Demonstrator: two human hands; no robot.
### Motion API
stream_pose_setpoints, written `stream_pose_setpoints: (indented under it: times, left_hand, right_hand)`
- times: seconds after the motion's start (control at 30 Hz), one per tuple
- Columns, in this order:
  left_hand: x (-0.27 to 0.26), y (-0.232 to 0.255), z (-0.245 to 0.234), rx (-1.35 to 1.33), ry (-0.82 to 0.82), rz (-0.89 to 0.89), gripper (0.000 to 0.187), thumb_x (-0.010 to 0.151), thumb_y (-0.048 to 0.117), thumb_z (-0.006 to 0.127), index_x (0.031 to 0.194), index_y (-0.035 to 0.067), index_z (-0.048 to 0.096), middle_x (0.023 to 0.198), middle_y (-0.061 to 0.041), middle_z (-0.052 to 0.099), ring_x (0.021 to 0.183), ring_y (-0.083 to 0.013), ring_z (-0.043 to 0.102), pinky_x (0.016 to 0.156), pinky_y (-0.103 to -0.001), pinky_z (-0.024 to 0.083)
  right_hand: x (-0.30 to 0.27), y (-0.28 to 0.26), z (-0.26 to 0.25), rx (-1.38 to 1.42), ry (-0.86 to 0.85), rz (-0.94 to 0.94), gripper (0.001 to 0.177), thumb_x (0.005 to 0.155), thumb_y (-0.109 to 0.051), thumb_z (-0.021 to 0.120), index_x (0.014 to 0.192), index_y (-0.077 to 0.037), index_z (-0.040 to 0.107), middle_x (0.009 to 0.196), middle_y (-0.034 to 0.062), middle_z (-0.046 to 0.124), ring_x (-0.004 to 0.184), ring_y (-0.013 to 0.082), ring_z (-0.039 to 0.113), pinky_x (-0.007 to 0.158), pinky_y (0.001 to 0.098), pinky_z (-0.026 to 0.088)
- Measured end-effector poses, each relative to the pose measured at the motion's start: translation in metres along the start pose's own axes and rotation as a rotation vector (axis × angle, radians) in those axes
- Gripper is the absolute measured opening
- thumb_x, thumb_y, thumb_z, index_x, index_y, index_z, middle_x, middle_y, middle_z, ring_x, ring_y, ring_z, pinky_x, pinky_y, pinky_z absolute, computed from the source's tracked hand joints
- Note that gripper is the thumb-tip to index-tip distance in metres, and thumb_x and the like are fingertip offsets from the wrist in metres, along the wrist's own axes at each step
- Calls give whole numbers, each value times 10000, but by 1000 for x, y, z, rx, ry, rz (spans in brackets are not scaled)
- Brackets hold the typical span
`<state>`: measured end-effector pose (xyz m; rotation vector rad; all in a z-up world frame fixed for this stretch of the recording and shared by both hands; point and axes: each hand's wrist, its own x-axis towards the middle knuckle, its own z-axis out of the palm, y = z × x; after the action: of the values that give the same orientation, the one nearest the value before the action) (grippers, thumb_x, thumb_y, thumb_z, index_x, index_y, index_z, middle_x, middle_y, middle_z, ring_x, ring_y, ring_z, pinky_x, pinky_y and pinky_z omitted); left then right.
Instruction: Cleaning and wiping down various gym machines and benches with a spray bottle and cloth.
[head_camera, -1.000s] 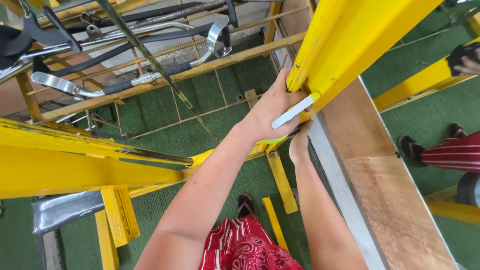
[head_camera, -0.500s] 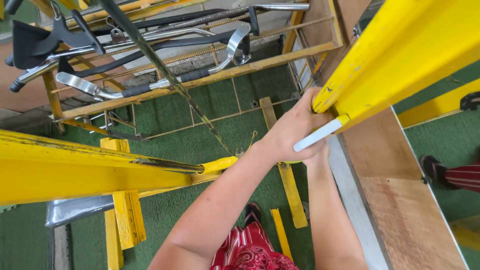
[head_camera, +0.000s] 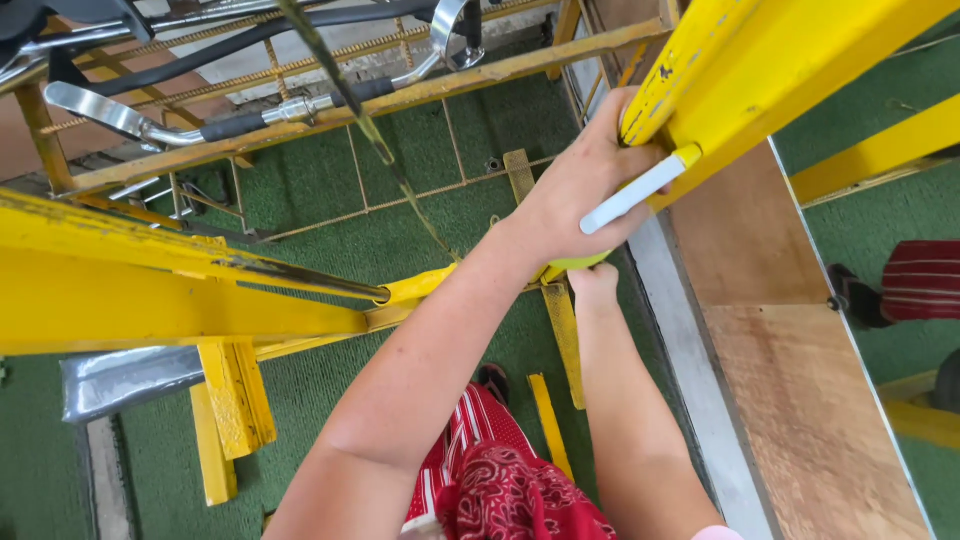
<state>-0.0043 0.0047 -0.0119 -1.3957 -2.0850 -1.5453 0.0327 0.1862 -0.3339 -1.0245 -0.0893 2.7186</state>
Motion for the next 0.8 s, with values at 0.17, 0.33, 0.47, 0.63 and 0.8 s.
stream_pose_setpoints:
  times: [0.17, 0.33, 0.47, 0.63, 0.8]
  left_hand:
    - [1, 5, -1, 5, -3, 3, 249, 831, 100, 708, 1074, 47, 723, 1343, -260, 468, 1341, -446, 474, 1155, -435, 466]
    - [-2, 1, -1, 0, -4, 1, 278, 782, 72, 679, 1055, 38, 723, 1385, -292, 434, 1351, -464, 461, 1177, -446, 438]
    - [-37, -5, 4, -34, 48, 8, 259, 836, 54, 668, 1092, 24, 697, 1479, -317, 403, 1447, -479, 409, 1231, -457, 395]
    - [-116, -2, -2, -59, 69, -25, 341, 787, 25, 632, 1125, 20, 682, 1404, -272, 523, 1450, -480, 420, 1218, -472, 389]
    - [-206, 7, -19, -90, -49, -468, 289, 791, 77, 660, 1069, 10, 626, 1012, -215, 666, 992, -383, 690, 876, -440, 562]
  right_hand:
    - [-53, -4, 45, -23, -20, 28, 516, 1031, -283, 281, 1461, -85, 484, 1423, 157, 564, 1313, 307, 536, 1087, 499, 451]
    - [-42, -44, 42, 286, -200, 132, 398, 1103, -130, 331, 1443, -38, 517, 1371, 163, 621, 1244, 290, 631, 1059, 447, 539]
    - [-157, -36, 117, 153, -482, 103, 375, 1133, -104, 350, 1443, 61, 482, 1397, 250, 593, 1252, 370, 634, 1058, 425, 573]
    - [-229, -11, 126, 170, -679, 326, 443, 1121, -160, 463, 1518, 36, 457, 1467, 219, 559, 1310, 353, 614, 1084, 429, 552]
    - [-270, 50, 105, -511, -717, 124, 538, 1020, -189, 558, 1527, -43, 455, 1517, 130, 553, 1381, 283, 554, 1179, 440, 457]
